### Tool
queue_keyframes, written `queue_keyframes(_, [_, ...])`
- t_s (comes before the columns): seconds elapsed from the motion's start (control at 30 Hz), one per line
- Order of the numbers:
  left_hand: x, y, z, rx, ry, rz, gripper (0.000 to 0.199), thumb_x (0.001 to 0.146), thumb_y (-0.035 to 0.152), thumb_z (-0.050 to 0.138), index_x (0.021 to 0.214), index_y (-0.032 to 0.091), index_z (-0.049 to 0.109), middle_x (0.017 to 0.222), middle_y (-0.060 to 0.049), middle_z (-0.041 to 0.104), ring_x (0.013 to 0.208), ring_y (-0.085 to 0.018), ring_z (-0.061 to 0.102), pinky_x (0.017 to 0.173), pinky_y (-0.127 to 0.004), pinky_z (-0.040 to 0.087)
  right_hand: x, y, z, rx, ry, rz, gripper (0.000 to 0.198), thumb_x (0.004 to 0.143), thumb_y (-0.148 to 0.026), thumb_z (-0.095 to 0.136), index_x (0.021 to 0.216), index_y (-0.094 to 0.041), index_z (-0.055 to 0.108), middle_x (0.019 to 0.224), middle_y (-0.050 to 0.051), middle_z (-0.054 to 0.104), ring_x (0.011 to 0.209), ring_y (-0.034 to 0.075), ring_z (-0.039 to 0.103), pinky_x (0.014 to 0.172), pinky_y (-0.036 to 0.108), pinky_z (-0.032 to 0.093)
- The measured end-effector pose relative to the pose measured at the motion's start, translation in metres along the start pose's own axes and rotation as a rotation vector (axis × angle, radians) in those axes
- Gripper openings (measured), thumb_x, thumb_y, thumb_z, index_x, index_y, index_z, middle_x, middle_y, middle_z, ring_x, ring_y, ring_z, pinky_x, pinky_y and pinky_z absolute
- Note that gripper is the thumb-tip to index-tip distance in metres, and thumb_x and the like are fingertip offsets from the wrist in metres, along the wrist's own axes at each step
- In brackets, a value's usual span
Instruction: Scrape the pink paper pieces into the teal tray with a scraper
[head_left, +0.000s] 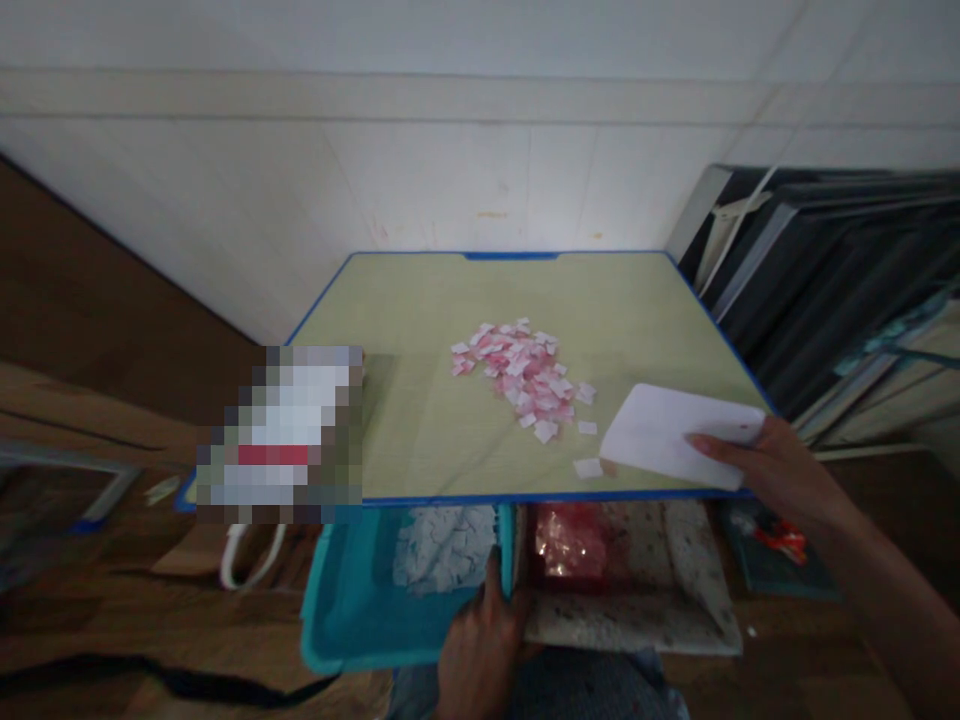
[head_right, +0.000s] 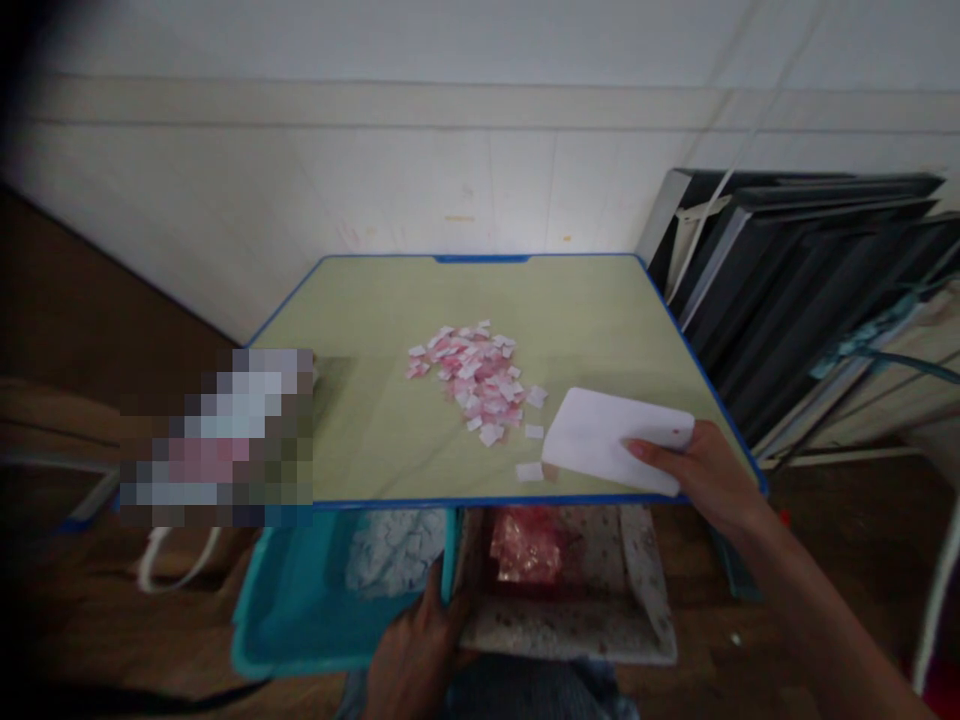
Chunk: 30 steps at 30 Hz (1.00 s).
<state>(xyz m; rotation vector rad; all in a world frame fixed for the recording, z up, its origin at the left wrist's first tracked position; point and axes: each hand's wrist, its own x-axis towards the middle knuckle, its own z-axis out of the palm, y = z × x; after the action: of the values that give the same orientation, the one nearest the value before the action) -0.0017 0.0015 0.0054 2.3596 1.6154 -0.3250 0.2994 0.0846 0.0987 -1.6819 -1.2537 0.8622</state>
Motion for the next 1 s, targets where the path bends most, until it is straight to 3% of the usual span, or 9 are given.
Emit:
queue_keyframes(0.07, [0.000,0.000,0.000,0.006,0.009,0.003,0.046,0.061,0.034,0.062,0.106,0.030,0.052,0.115,-0.018,0.051,0.071,-0.021,0.062,0.059,-0.032,0.051,-0.003,0.000,-0.001,0.108,-0.115,0.157,0.031,0.059,-0.029,0.067,0.087,-0.016,0.066,0.090,0.007,0.068,0.085,0.026,0.061,0.077,0.038,0.047])
queue_keyframes(0.27, [0.000,0.001,-0.001,0.005,0.082,0.003,0.049,0.055,0.036,0.064,0.102,0.030,0.054,0.107,-0.015,0.056,0.068,-0.021,0.062,0.056,-0.032,0.051,-0.009,0.001,-0.007,0.117,-0.130,0.243,0.038,0.057,-0.029,0.069,0.092,-0.015,0.064,0.086,0.007,0.069,0.084,0.028,0.061,0.078,0.040,0.046])
queue_keyframes(0.57, [0.001,0.000,0.001,-0.026,0.088,0.016,0.044,0.054,0.036,0.065,0.097,0.028,0.056,0.106,-0.013,0.057,0.069,-0.022,0.062,0.056,-0.033,0.051,-0.023,-0.009,-0.010,0.006,-0.107,0.180,0.031,0.058,-0.031,0.068,0.086,-0.018,0.066,0.096,0.005,0.067,0.091,0.027,0.059,0.084,0.040,0.044])
queue_keyframes(0.83, [0.001,-0.001,0.002,-0.025,0.063,0.006,0.054,0.055,0.037,0.065,0.107,0.029,0.051,0.112,-0.017,0.053,0.072,-0.023,0.062,0.058,-0.035,0.051,-0.029,-0.016,-0.006,-0.015,-0.036,0.112,0.035,0.057,-0.031,0.069,0.090,-0.024,0.064,0.095,0.002,0.067,0.089,0.025,0.061,0.084,0.041,0.045])
queue_keyframes(0.93, [0.001,-0.001,0.002,-0.039,0.039,0.005,0.053,0.056,0.034,0.065,0.107,0.029,0.051,0.114,-0.018,0.051,0.075,-0.024,0.061,0.061,-0.034,0.051,-0.026,-0.018,-0.003,-0.090,-0.045,0.085,0.029,0.057,-0.034,0.068,0.083,-0.022,0.066,0.089,0.003,0.068,0.086,0.027,0.061,0.083,0.044,0.045])
queue_keyframes(1.0, [0.001,-0.001,0.002,-0.053,0.041,0.008,0.053,0.056,0.032,0.066,0.106,0.029,0.051,0.114,-0.018,0.051,0.075,-0.023,0.061,0.061,-0.033,0.051,-0.026,-0.020,-0.002,-0.127,0.021,0.073,0.026,0.057,-0.035,0.068,0.080,-0.023,0.067,0.087,0.003,0.069,0.084,0.027,0.062,0.081,0.044,0.046])
